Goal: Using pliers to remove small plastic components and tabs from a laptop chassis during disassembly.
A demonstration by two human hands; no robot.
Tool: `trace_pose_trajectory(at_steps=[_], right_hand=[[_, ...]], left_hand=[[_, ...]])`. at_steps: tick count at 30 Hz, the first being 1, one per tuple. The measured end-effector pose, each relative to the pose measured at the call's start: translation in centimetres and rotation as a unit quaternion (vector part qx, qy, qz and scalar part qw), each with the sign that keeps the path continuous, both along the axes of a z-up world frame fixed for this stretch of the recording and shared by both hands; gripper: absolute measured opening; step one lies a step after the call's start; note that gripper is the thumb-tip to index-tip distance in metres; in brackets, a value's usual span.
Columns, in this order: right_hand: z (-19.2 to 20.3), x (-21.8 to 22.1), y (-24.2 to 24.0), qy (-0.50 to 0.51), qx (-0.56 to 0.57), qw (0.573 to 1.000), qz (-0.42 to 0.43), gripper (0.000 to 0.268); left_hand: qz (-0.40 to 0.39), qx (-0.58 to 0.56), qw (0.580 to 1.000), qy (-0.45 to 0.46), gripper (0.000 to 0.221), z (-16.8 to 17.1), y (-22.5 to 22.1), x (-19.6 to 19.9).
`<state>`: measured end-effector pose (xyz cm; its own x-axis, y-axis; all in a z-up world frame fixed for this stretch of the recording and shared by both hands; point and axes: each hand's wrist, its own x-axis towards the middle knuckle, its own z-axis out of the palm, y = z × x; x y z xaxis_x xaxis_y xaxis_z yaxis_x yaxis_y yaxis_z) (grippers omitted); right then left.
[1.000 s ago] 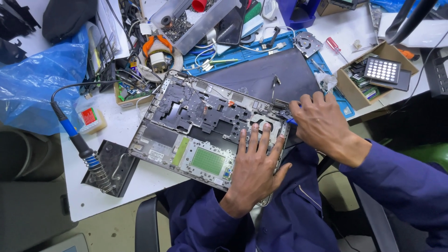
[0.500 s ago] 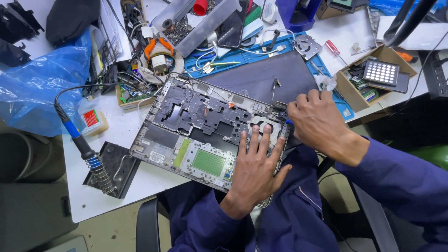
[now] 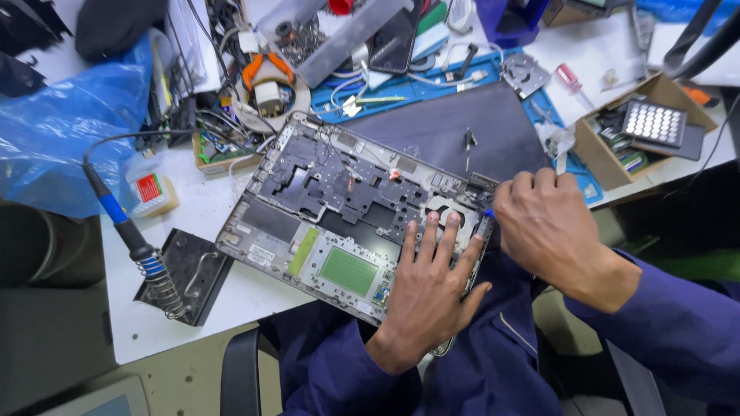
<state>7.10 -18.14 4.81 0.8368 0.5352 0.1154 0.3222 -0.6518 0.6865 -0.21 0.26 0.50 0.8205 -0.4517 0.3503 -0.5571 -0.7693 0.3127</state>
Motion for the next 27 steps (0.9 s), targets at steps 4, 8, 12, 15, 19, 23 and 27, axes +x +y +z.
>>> trace_pose_trajectory(at_steps=[4, 8, 12, 15, 19, 23, 27], right_hand=[[1.3, -2.1, 0.1, -0.014, -0.028, 1.000, 0.005, 0.025], [4.0, -3.4, -0.4, 0.066, -0.024, 0.997, -0.029, 0.061], [2.4, -3.0, -3.3, 0.057, 0.120, 0.989, -0.060, 0.058], [-0.3, -2.1, -4.9, 0.139, 0.342, 0.928, -0.054, 0.053], [-2.1, -0.8, -5.3, 0.199, 0.413, 0.887, -0.051, 0.049], [-2.8, 0.1, -6.0, 0.241, 0.425, 0.872, -0.042, 0.051], [-3.2, -0.1, -6.7, 0.265, 0.390, 0.877, -0.093, 0.049]], left_hand=[[0.001, -0.015, 0.999, 0.035, 0.060, 0.4, 0.0, -0.2], [0.006, -0.001, 0.999, 0.040, 0.062, 1.3, 0.2, 0.5], [-0.005, -0.004, 0.998, 0.064, 0.060, 1.9, 0.5, 1.1], [-0.002, 0.004, 0.997, 0.071, 0.055, 1.9, 0.5, 1.4], [-0.008, -0.014, 0.995, 0.103, 0.050, 1.9, 0.5, 1.9], [0.007, 0.009, 0.993, 0.120, 0.050, 1.3, 0.1, 2.1], [0.031, -0.001, 0.994, 0.108, 0.042, 0.7, -0.3, 1.9]])
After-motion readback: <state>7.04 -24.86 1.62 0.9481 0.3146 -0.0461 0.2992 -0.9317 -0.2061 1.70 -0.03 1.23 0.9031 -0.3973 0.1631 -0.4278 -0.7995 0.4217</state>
